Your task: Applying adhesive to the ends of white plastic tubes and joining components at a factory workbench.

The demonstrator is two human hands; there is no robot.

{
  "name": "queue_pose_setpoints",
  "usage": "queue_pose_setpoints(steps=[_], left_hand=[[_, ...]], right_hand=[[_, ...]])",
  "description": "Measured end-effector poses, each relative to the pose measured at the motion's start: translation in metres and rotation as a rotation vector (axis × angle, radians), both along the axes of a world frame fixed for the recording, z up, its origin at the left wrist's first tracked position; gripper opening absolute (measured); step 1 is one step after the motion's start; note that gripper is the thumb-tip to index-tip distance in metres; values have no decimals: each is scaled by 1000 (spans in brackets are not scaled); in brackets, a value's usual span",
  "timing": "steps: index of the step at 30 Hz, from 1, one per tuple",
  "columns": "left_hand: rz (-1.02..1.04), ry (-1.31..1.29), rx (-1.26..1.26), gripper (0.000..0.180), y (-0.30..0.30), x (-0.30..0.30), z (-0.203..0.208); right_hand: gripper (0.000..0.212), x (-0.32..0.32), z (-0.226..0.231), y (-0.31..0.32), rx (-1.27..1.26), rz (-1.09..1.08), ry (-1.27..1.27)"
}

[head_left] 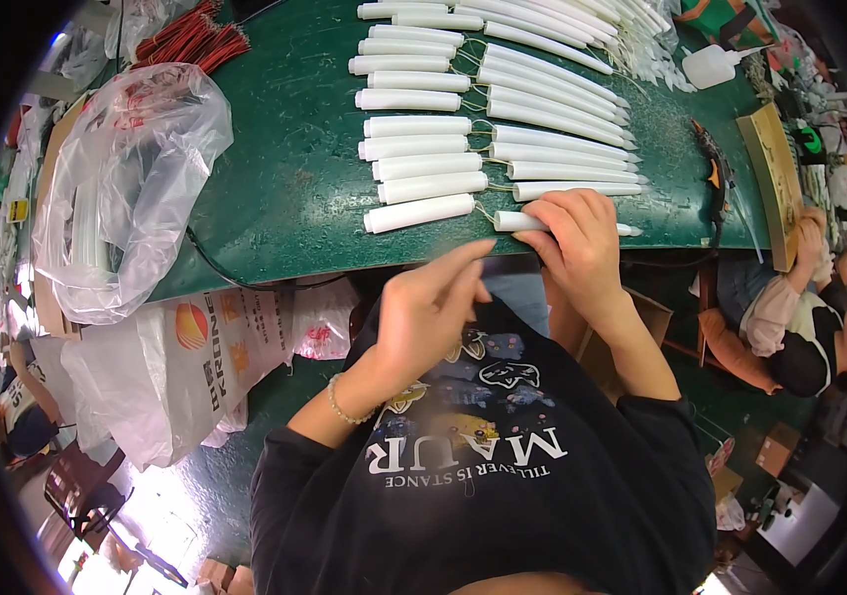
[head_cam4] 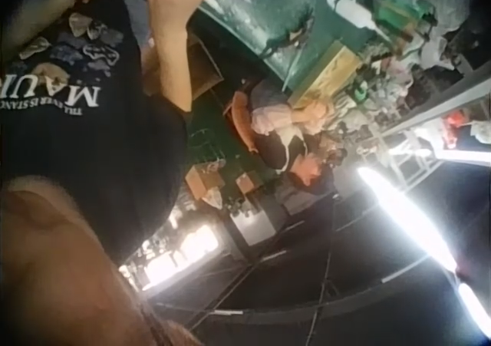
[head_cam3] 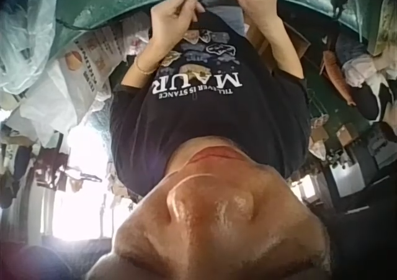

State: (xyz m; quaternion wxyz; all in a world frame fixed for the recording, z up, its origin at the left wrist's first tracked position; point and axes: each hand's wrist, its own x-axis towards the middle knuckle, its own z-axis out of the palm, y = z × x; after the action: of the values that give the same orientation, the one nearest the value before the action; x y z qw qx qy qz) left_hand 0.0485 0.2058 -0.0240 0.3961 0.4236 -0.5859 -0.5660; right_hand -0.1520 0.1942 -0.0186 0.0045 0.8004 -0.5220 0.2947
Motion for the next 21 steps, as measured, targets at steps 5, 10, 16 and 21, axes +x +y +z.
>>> queue_pose_setpoints(steps=[5, 10, 16, 21], left_hand=[[250, -647, -797, 28, -36, 23, 15], [159, -802, -864, 28, -38, 30, 12], [-1, -780, -870, 30, -44, 30, 18], [-52, -455, -748, 32, -36, 31, 9]], right_hand=[[26, 0, 0, 0, -18, -8, 16], [26, 0, -2, -1, -28, -1, 5], [27, 0, 2, 0, -31, 10, -26], [28, -2, 12, 4, 59, 76, -168]])
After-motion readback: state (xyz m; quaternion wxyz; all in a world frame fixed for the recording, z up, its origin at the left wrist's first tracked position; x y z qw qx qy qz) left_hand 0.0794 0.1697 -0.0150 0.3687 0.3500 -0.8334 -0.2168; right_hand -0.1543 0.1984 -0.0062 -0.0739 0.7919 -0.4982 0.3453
